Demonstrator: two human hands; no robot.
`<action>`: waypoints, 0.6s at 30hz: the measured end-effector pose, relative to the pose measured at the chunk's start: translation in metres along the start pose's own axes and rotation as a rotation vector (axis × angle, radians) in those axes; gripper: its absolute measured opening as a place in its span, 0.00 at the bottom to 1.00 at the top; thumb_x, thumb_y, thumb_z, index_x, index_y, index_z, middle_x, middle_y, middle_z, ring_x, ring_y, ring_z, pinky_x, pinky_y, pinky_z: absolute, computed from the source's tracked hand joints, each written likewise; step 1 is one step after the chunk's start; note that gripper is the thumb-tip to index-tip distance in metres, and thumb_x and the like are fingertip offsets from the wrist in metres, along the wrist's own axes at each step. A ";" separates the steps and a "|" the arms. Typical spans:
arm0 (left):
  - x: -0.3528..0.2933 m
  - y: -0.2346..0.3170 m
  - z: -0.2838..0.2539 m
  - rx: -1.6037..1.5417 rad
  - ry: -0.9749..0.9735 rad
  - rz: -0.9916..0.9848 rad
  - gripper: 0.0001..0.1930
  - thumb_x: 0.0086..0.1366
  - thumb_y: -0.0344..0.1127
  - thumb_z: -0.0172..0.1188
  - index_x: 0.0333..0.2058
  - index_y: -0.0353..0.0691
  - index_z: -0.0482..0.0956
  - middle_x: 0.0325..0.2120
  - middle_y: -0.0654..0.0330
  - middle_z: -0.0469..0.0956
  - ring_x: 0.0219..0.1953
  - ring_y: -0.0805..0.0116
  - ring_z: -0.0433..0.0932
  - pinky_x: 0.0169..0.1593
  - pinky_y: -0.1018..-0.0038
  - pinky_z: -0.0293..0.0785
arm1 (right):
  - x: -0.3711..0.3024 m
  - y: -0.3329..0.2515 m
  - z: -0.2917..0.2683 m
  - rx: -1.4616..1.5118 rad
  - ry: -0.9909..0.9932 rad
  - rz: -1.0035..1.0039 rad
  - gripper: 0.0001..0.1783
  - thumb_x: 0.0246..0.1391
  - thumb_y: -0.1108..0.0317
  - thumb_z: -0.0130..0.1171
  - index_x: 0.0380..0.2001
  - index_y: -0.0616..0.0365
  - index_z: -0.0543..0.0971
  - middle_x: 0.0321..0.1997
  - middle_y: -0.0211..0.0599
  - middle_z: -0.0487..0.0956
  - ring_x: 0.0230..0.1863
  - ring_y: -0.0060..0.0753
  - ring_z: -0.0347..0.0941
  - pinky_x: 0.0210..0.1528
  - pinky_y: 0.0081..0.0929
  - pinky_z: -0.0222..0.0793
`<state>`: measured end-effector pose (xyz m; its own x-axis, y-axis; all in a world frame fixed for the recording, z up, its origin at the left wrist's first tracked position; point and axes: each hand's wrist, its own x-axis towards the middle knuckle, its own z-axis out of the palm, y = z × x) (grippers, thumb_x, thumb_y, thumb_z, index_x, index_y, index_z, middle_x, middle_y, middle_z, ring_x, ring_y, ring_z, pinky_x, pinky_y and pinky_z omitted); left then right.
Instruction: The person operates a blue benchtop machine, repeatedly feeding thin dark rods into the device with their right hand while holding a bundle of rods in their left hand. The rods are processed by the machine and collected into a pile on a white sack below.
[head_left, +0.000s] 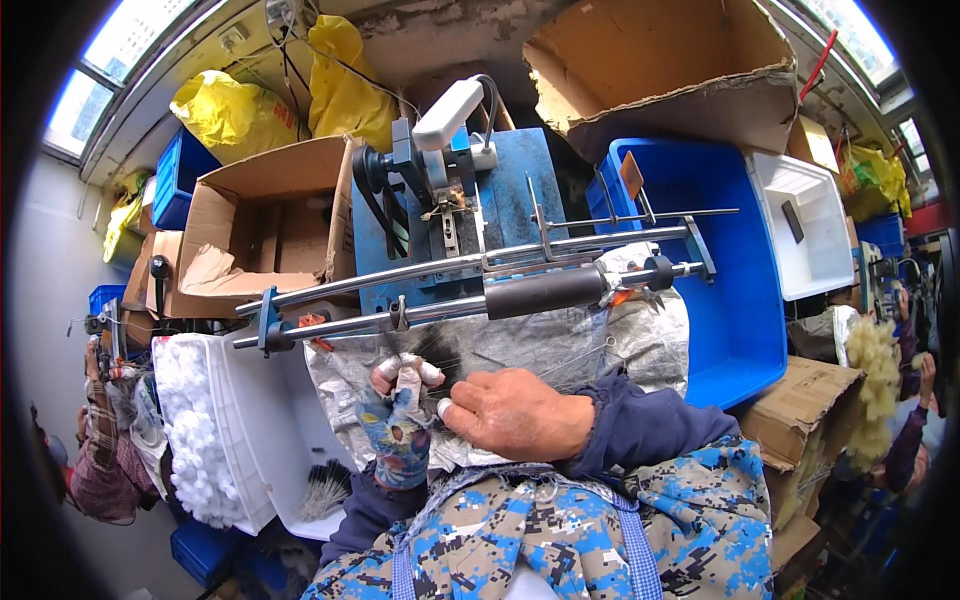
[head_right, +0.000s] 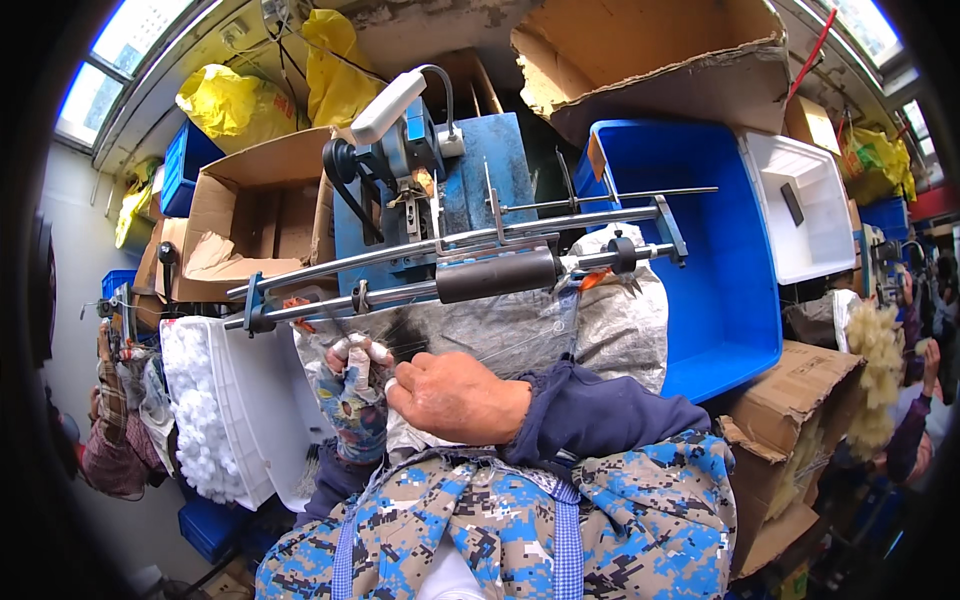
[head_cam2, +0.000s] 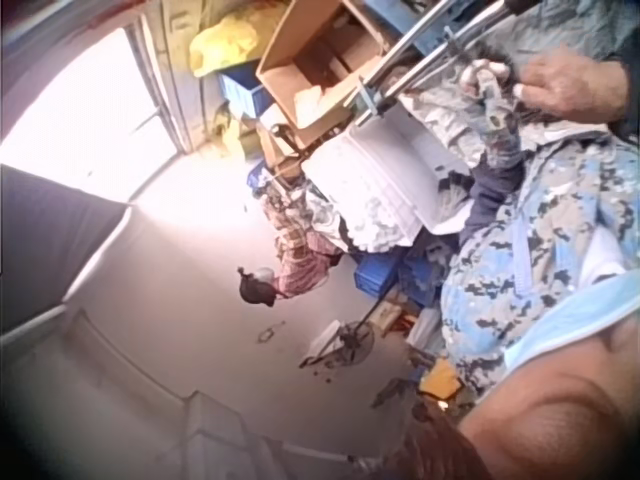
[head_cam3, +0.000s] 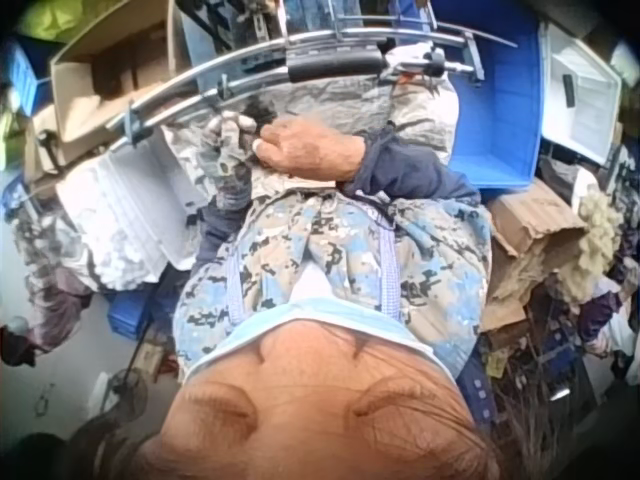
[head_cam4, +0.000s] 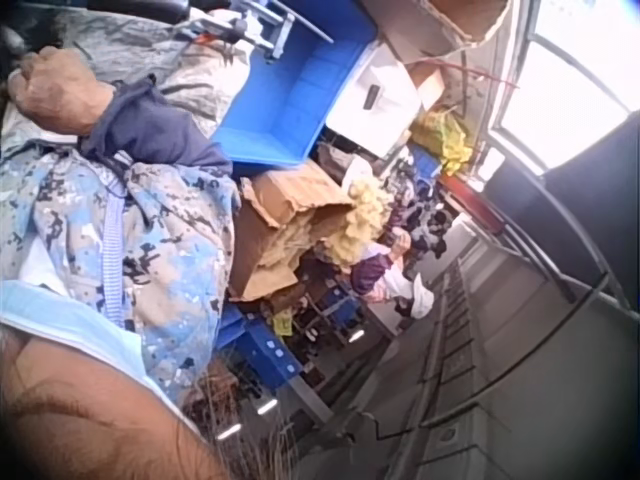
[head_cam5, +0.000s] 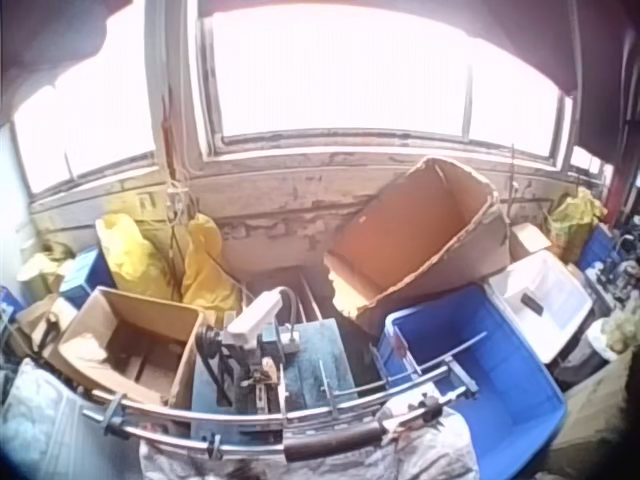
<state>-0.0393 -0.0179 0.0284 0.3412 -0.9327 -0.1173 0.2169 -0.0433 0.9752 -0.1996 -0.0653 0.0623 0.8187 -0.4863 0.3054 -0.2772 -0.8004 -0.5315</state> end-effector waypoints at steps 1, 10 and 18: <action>0.005 -0.001 -0.006 -0.034 -0.005 -0.001 0.08 0.63 0.29 0.50 0.38 0.32 0.71 0.26 0.55 0.76 0.26 0.70 0.74 0.32 0.76 0.71 | 0.002 0.006 -0.005 -0.023 0.012 0.039 0.09 0.38 0.72 0.53 0.27 0.61 0.70 0.22 0.35 0.67 0.25 0.36 0.69 0.21 0.30 0.66; 0.001 0.002 -0.022 -0.002 -0.159 -0.237 0.09 0.62 0.29 0.50 0.39 0.31 0.71 0.25 0.55 0.76 0.20 0.75 0.71 0.24 0.83 0.66 | 0.053 0.157 -0.029 -0.608 0.121 0.545 0.09 0.42 0.70 0.51 0.28 0.58 0.78 0.39 0.44 0.71 0.44 0.42 0.65 0.38 0.39 0.64; 0.002 0.001 -0.028 0.029 -0.123 -0.234 0.08 0.62 0.28 0.50 0.39 0.31 0.71 0.26 0.54 0.77 0.20 0.77 0.70 0.24 0.83 0.66 | 0.050 0.161 -0.018 -0.661 0.134 0.573 0.08 0.41 0.70 0.52 0.27 0.59 0.77 0.39 0.45 0.71 0.42 0.44 0.66 0.35 0.39 0.65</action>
<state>-0.0125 -0.0102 0.0238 0.1710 -0.9322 -0.3189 0.2496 -0.2721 0.9293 -0.2125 -0.2249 0.0060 0.4104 -0.8786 0.2441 -0.8948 -0.4397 -0.0781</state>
